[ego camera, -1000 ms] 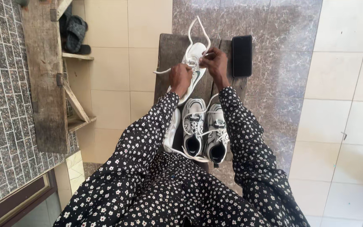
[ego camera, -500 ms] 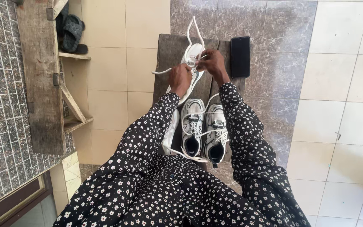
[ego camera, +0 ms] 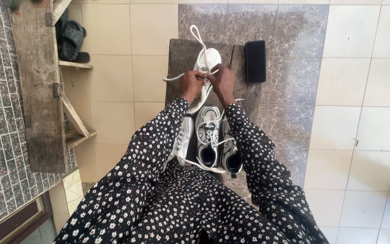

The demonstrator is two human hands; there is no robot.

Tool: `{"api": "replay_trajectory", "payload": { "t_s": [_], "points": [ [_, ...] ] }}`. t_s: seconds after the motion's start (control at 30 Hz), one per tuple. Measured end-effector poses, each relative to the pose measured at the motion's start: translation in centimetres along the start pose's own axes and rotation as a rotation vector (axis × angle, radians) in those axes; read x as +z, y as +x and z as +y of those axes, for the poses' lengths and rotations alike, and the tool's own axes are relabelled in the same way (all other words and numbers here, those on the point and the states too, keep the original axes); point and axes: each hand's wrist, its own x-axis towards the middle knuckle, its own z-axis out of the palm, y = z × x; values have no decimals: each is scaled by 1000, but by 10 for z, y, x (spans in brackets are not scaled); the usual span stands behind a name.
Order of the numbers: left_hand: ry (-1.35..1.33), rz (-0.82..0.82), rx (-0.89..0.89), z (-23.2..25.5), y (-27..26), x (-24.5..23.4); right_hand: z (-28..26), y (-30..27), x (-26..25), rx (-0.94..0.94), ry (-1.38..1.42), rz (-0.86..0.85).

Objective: The person unlaces and relaces multiple pairs of white sneakers placed on a wooden board. They remove the laces from each shoe, then thread them back through the eyelets and tie the laces, repeating the process for several shoes.

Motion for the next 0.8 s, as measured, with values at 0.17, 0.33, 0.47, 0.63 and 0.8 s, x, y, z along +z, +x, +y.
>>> {"api": "replay_trajectory", "payload": {
  "t_s": [0.17, 0.33, 0.47, 0.63, 0.8],
  "points": [
    [-88, -45, -46, -7, -2, -4, -2, -15, 4, 59, 100, -10],
    [-95, -43, -44, -3, 4, -8, -4, -45, 4, -58, -104, -111],
    [-131, 13, 105, -22, -2, -10, -26, -161, -12, -95, -47, -601],
    [-195, -33, 113, -19, 9, -13, -103, -353, -95, 410, 128, -1170],
    [-173, -19, 188, -21, 2, -9, -136, -424, -154, 564, 60, -1006]
  ]
}}
